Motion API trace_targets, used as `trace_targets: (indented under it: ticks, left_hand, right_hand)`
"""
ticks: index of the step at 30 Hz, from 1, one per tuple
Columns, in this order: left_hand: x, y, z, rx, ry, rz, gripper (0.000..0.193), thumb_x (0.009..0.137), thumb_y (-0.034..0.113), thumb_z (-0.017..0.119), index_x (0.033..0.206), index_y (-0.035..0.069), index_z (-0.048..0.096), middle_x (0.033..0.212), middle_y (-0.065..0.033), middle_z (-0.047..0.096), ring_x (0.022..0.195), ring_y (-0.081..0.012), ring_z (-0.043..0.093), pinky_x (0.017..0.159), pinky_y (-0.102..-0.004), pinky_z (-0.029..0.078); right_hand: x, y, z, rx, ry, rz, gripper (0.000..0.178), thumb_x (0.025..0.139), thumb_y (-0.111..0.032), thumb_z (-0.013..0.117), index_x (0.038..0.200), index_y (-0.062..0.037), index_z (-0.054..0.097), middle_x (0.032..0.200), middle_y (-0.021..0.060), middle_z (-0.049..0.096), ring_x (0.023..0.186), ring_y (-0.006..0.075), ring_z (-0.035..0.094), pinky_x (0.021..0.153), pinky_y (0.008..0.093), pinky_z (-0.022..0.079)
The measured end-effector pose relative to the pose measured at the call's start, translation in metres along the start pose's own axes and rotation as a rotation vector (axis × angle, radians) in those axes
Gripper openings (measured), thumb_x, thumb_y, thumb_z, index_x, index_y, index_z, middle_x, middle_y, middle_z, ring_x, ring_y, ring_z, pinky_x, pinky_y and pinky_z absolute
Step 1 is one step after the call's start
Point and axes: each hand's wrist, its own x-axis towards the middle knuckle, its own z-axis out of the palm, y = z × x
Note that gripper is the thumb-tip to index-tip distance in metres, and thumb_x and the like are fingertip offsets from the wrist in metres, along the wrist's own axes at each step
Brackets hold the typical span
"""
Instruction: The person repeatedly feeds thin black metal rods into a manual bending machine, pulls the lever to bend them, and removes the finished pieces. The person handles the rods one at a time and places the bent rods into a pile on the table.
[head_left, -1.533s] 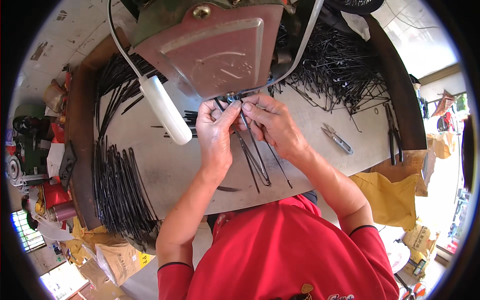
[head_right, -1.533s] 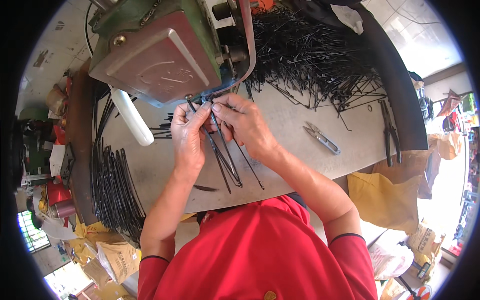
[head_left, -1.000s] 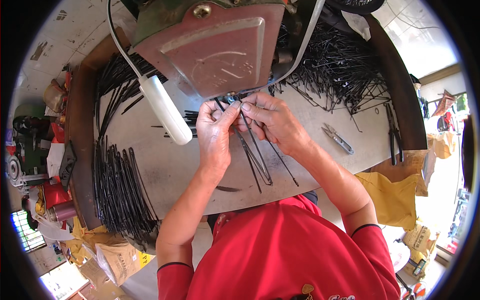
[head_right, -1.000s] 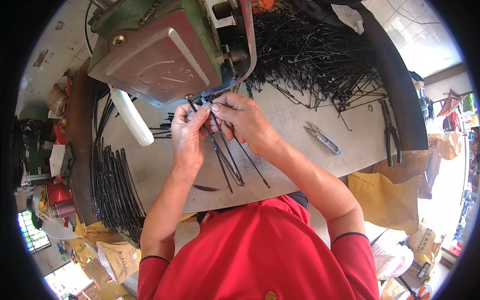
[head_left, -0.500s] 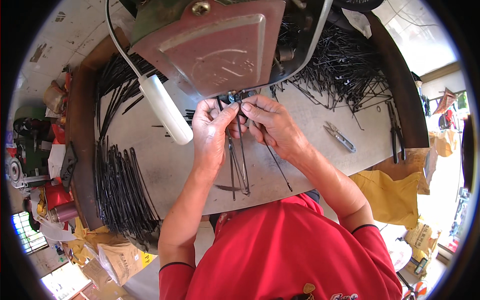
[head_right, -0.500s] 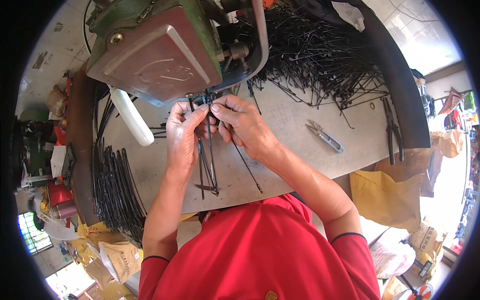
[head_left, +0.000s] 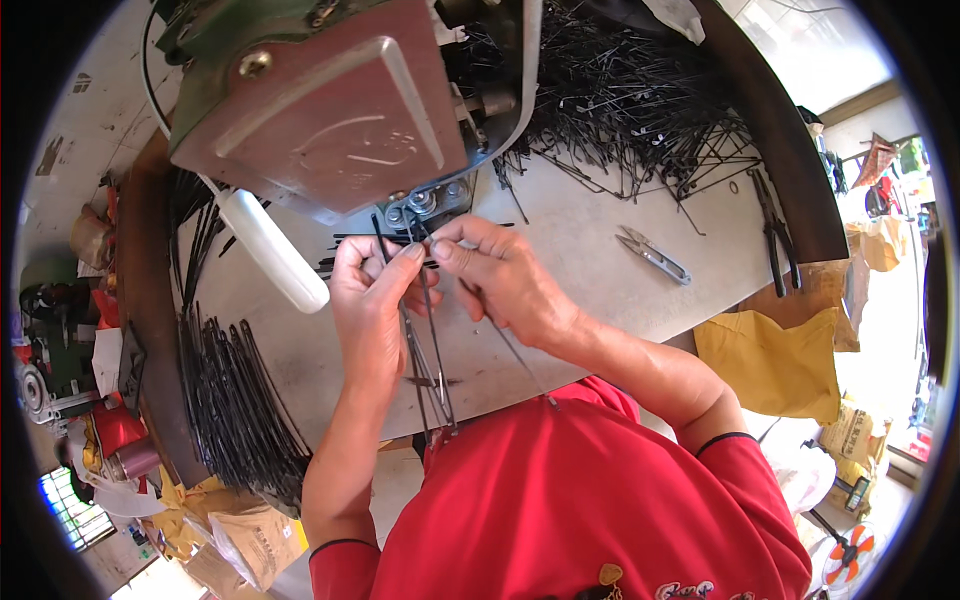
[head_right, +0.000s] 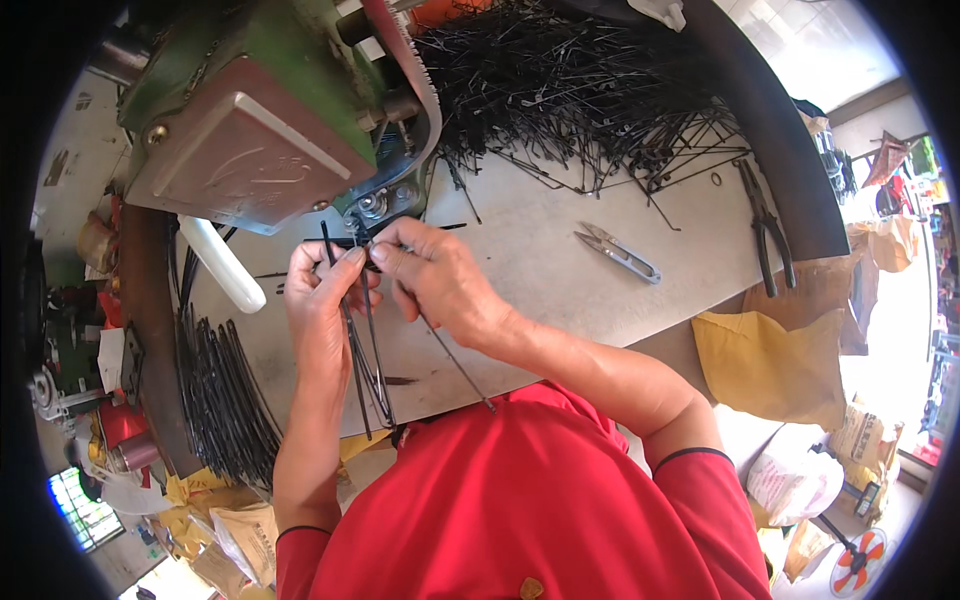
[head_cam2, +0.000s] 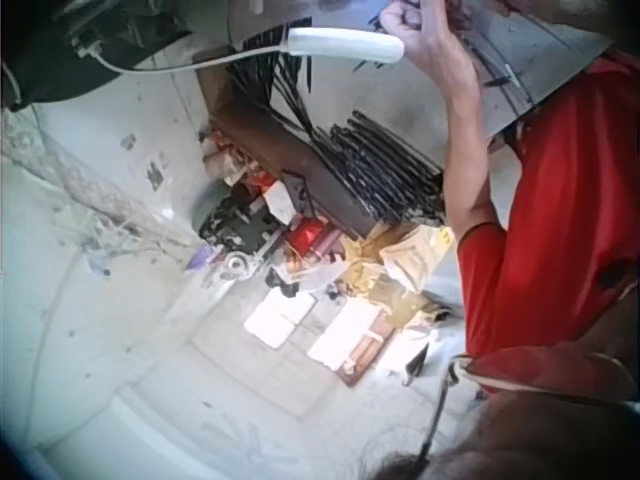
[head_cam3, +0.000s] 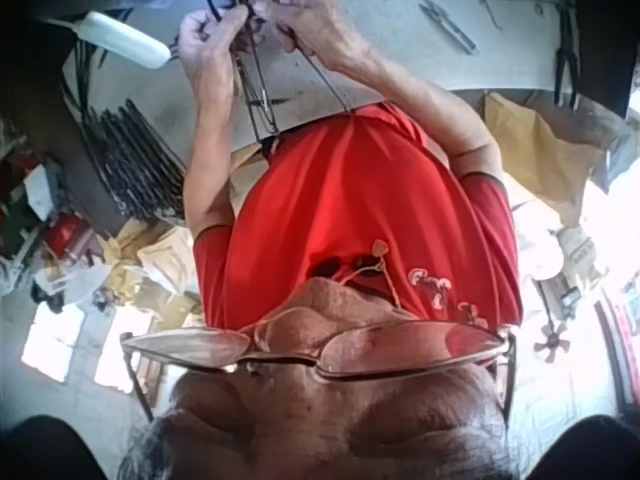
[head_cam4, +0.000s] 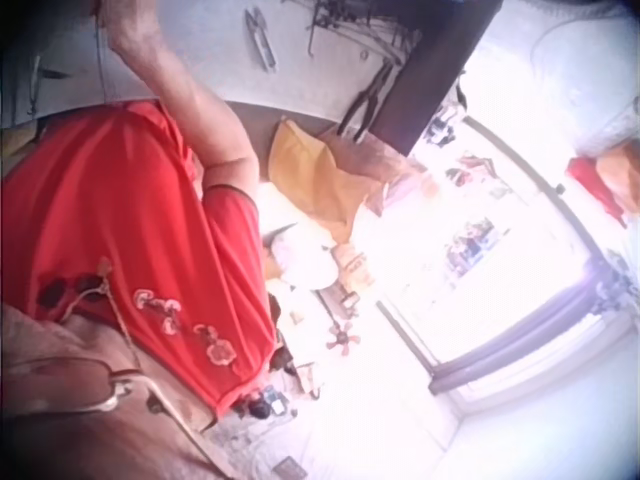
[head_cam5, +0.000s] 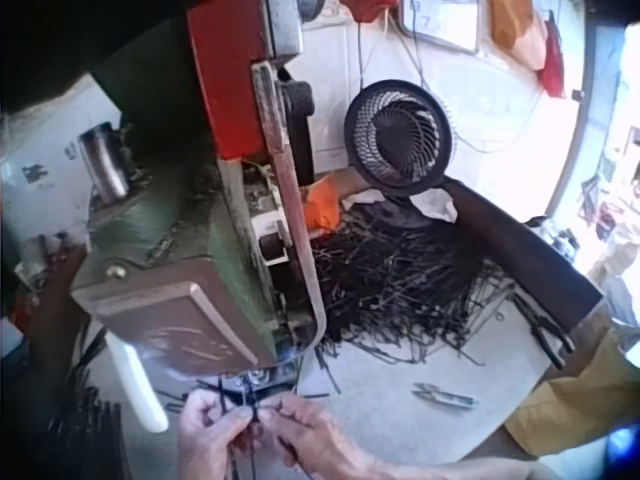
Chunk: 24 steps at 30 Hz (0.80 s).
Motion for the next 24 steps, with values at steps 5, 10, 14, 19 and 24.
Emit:
trace_targets:
  ticks: [5, 10, 14, 19, 24]
  left_hand:
    - [-0.02, 0.01, -0.031, 0.136, 0.106, -0.009, 0.019, 0.083, 0.009, 0.066, 0.094, 0.005, 0.051, 0.07, -0.0063, 0.06, 0.052, -0.012, 0.056, 0.046, -0.0227, 0.041]
    - [-0.033, 0.025, -0.148, 0.73, 0.173, 0.086, 0.031, 0.08, 0.009, 0.068, 0.108, 0.001, 0.055, 0.078, -0.0071, 0.063, 0.066, -0.0144, 0.06, 0.064, -0.0256, 0.048]
    - [-0.035, 0.019, -0.144, 0.899, 0.211, 0.292, 0.027, 0.082, 0.004, 0.066, 0.108, 0.0, 0.06, 0.089, -0.0063, 0.065, 0.081, -0.0154, 0.062, 0.078, -0.0281, 0.05]
    - [-0.02, -0.008, -0.063, 1.01, -0.044, 0.458, 0.017, 0.081, -0.001, 0.064, 0.097, 0.002, 0.065, 0.093, -0.0069, 0.066, 0.088, -0.0164, 0.062, 0.08, -0.0283, 0.049]
    - [-0.008, -0.029, -0.03, 1.153, -0.058, 0.759, 0.017, 0.075, 0.0, 0.068, 0.092, 0.004, 0.066, 0.086, -0.0089, 0.063, 0.081, -0.0251, 0.06, 0.071, -0.0329, 0.048]
  right_hand:
    - [-0.011, 0.005, -0.004, -0.224, -0.054, -0.069, 0.022, 0.096, -0.025, 0.05, 0.099, -0.0044, 0.057, 0.061, 0.0056, 0.057, 0.042, 0.009, 0.049, 0.041, 0.0257, 0.041]
    - [0.006, 0.008, -0.079, -1.166, 0.461, -0.501, 0.017, 0.09, -0.021, 0.057, 0.099, -0.0059, 0.059, 0.072, 0.0104, 0.062, 0.055, 0.0247, 0.061, 0.052, 0.0361, 0.048]
    - [0.019, -0.005, -0.111, -1.597, 0.637, -0.381, 0.011, 0.087, -0.016, 0.058, 0.088, -0.0045, 0.057, 0.082, 0.0123, 0.065, 0.072, 0.035, 0.063, 0.06, 0.0438, 0.048]
    - [0.013, 0.001, -0.107, -1.543, 0.538, -0.434, 0.009, 0.083, -0.012, 0.057, 0.081, -0.0035, 0.056, 0.083, 0.0135, 0.064, 0.066, 0.0352, 0.062, 0.058, 0.0436, 0.048]
    - [-0.013, 0.007, -0.102, -1.381, 0.49, -0.538, 0.006, 0.083, -0.009, 0.058, 0.083, -0.0029, 0.057, 0.081, 0.0133, 0.062, 0.067, 0.0356, 0.062, 0.059, 0.0431, 0.048]
